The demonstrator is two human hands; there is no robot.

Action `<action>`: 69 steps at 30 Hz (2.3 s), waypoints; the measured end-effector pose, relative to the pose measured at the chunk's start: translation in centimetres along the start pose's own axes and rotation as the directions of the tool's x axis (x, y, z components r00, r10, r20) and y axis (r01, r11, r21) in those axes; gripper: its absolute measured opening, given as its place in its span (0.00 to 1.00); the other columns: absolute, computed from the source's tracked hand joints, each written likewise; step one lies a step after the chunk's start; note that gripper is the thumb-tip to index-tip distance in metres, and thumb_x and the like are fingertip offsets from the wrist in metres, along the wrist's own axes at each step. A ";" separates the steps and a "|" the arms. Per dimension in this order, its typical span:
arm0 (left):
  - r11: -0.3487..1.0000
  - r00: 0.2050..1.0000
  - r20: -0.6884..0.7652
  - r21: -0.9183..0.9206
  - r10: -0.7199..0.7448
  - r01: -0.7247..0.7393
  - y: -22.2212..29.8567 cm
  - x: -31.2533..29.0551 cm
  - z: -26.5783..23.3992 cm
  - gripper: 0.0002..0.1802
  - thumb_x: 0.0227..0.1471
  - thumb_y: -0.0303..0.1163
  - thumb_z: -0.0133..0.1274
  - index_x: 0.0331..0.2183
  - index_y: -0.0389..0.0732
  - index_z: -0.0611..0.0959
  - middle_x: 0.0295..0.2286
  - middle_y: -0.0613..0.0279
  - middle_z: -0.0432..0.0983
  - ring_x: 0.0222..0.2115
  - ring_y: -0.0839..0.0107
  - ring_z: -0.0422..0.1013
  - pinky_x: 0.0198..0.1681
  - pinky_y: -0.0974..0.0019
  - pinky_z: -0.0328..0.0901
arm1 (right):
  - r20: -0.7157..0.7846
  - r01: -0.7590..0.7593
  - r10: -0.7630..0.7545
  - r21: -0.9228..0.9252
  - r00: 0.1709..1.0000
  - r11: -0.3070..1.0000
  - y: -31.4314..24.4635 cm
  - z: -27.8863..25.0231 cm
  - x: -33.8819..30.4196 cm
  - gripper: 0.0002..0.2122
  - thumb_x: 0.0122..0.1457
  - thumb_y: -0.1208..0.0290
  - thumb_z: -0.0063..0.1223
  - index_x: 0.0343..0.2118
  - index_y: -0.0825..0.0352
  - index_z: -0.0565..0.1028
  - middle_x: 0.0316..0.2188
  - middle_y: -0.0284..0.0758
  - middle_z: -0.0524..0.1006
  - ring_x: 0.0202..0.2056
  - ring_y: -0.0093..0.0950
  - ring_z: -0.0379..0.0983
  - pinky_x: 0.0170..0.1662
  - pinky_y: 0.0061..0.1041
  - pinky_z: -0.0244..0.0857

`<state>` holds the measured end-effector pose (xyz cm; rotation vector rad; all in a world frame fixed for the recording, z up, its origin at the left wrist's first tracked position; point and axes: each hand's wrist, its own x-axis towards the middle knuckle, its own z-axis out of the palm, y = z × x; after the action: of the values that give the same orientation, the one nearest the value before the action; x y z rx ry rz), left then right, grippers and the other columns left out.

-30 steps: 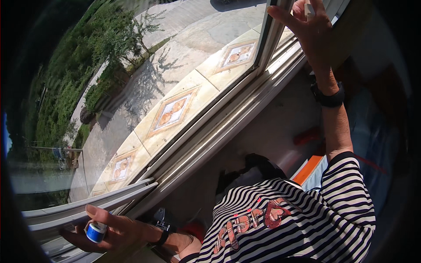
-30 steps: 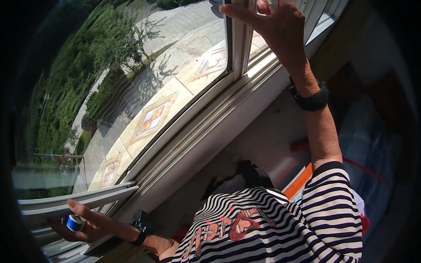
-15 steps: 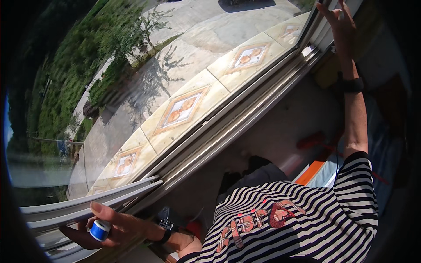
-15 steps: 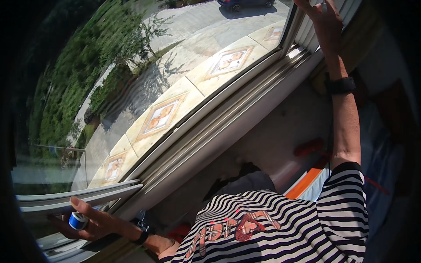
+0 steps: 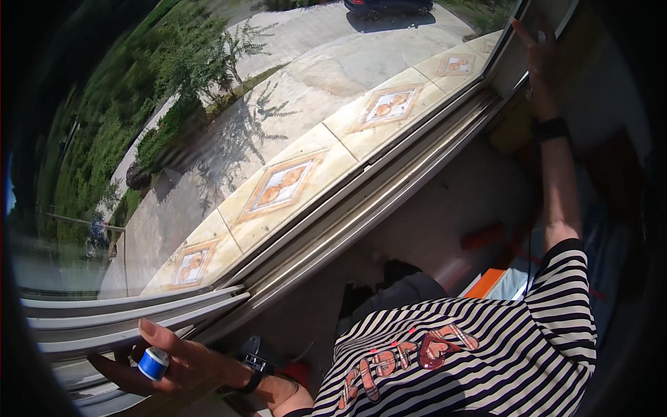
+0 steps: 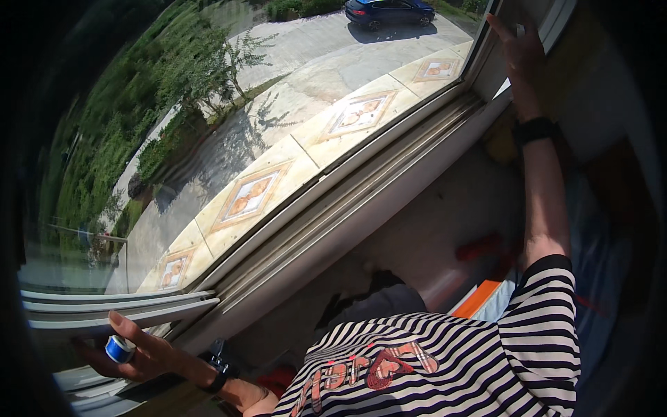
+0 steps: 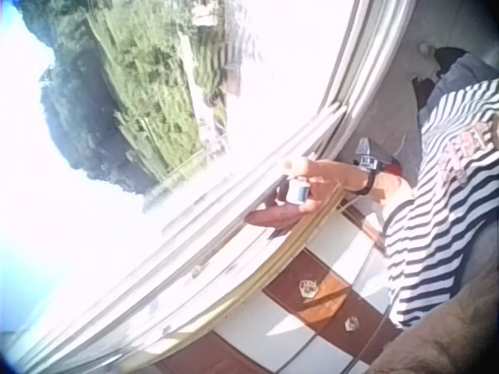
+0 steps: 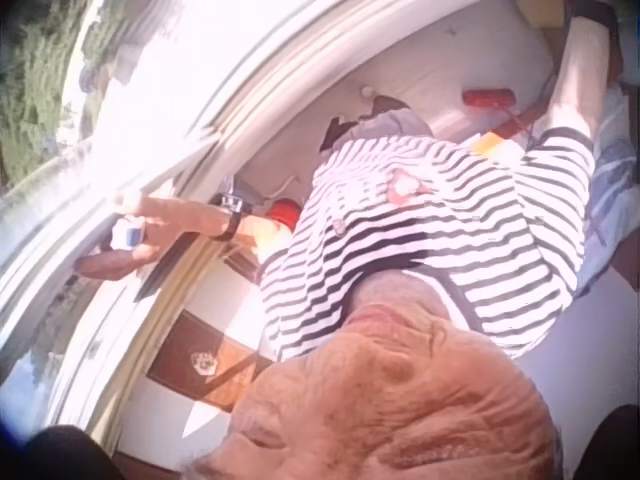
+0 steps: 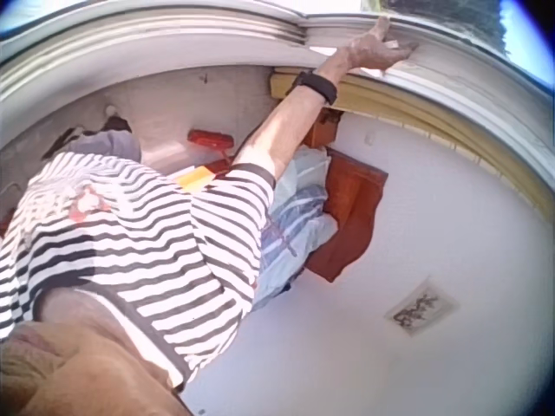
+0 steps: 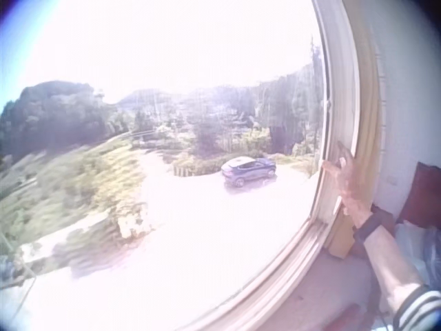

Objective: Cleaning the tracks of a sliding window using a brush, wooden stick, and cloth.

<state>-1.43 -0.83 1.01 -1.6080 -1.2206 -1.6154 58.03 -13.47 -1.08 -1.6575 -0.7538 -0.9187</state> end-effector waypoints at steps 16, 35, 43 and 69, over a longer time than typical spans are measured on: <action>0.993 1.000 -0.020 0.114 0.002 0.000 -0.8 -0.5 -0.1 0.28 0.47 0.37 0.55 0.48 0.33 0.69 0.40 0.50 0.67 0.37 0.63 0.67 0.40 0.66 0.64 | 0.502 0.056 -0.111 0.124 0.858 0.991 -15.3 -5.3 -8.7 0.12 0.56 0.65 0.49 0.31 0.71 0.75 0.28 0.36 0.74 0.30 0.23 0.70 0.34 0.21 0.62; 0.895 0.911 0.080 -0.171 -0.404 0.411 0.1 -2.9 -0.6 0.27 0.43 0.33 0.54 0.45 0.30 0.70 0.38 0.53 0.70 0.34 0.67 0.68 0.34 0.66 0.63 | 0.833 -0.610 -0.258 0.539 0.490 0.582 -24.6 -3.8 -20.0 0.23 0.50 0.44 0.49 0.22 0.66 0.72 0.27 0.40 0.74 0.28 0.24 0.69 0.23 0.15 0.61; 0.679 0.814 0.112 -0.494 -0.570 0.543 1.6 -2.8 -1.0 0.19 0.43 0.24 0.52 0.41 0.32 0.75 0.38 0.57 0.68 0.37 0.67 0.65 0.36 0.69 0.62 | 0.853 -0.826 -0.119 0.522 0.508 0.211 -18.4 -3.3 -20.3 0.19 0.59 0.49 0.38 0.27 0.64 0.67 0.23 0.38 0.67 0.17 0.16 0.56 0.16 0.11 0.50; 0.191 0.776 0.603 -0.753 -0.183 0.630 5.6 -1.8 -2.9 0.20 0.50 0.28 0.51 0.46 0.32 0.69 0.49 0.44 0.61 0.41 0.64 0.71 0.27 0.77 0.67 | 0.822 -0.398 -0.535 0.432 -0.194 0.809 -21.4 -3.6 -21.0 0.11 0.46 0.65 0.60 0.25 0.70 0.76 0.23 0.38 0.76 0.26 0.30 0.73 0.28 0.25 0.65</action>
<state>2.33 -6.24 0.91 -2.5600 -0.8993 -2.8625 28.68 -12.24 -8.28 -1.3831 -2.0233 1.0488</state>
